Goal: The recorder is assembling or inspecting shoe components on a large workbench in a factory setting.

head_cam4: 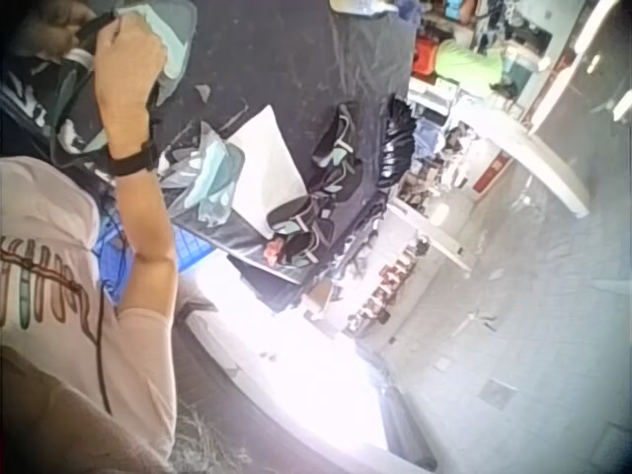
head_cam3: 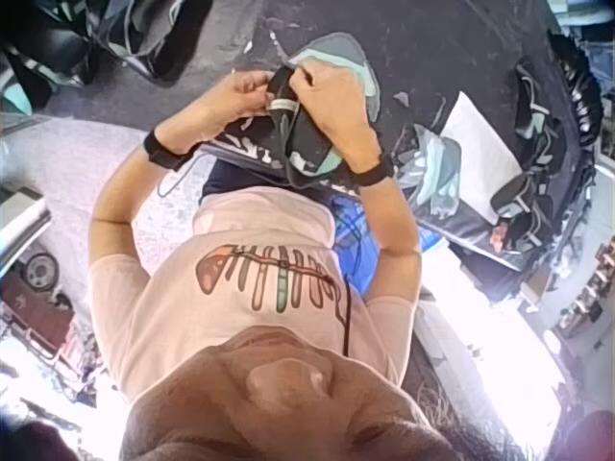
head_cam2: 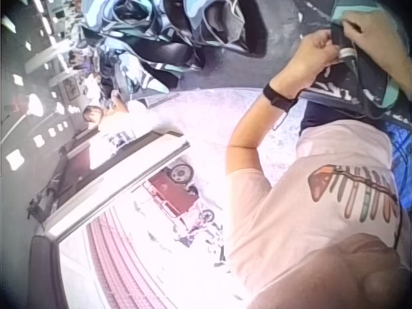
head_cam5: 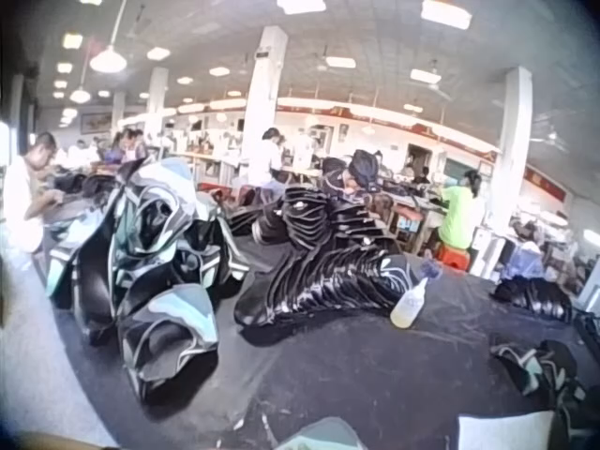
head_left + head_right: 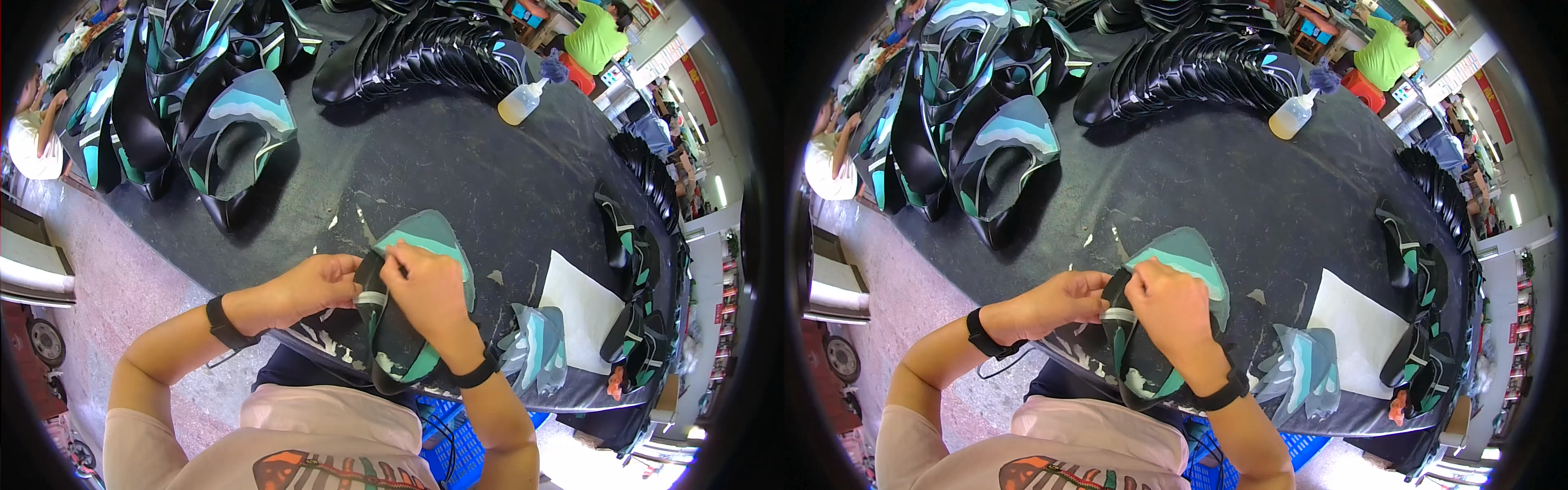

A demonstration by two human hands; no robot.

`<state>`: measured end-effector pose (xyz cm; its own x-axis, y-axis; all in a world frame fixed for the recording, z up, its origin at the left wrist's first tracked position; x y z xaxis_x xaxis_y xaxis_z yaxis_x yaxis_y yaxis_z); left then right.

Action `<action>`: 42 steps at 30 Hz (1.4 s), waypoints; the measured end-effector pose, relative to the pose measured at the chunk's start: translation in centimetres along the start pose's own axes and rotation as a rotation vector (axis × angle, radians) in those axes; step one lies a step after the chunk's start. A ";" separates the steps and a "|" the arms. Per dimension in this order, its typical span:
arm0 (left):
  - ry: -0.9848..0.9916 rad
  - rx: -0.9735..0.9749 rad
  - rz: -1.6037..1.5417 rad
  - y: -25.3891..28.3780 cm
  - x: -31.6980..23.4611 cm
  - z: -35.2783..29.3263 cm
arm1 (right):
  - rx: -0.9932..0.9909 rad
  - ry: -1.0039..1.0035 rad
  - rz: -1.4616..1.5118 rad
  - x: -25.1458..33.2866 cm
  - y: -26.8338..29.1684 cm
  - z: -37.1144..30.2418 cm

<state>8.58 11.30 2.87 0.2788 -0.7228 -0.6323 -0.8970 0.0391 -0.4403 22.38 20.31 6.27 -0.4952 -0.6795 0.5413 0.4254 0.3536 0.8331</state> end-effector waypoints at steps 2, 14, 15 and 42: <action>-0.065 0.041 -0.003 -0.2 0.0 0.1 | 0.003 -0.091 0.126 0.3 1.0 0.4; 0.126 -0.147 -0.112 1.9 -0.5 2.2 | -0.055 0.249 0.005 1.4 -1.1 -1.6; 0.126 -0.147 -0.110 1.9 -0.8 2.7 | -0.006 0.251 -0.026 1.4 -1.2 -1.6; -0.448 -0.729 1.190 0.8 -3.2 1.7 | -0.067 0.099 0.324 -5.4 4.7 -5.3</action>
<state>7.55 14.83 3.39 -0.7753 -0.2389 -0.5847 -0.6017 -0.0020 0.7987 31.01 22.22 6.63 -0.2514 -0.5994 0.7599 0.5989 0.5204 0.6086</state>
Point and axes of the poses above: each hand's wrist, its own z-axis towards the middle knuckle, its own y-axis out of the back of the hand, x = y × z, the point moved 5 cm from there along z, towards the middle knuckle, and after that the axes turned 11 degrees about y, right-handed, at the moved point
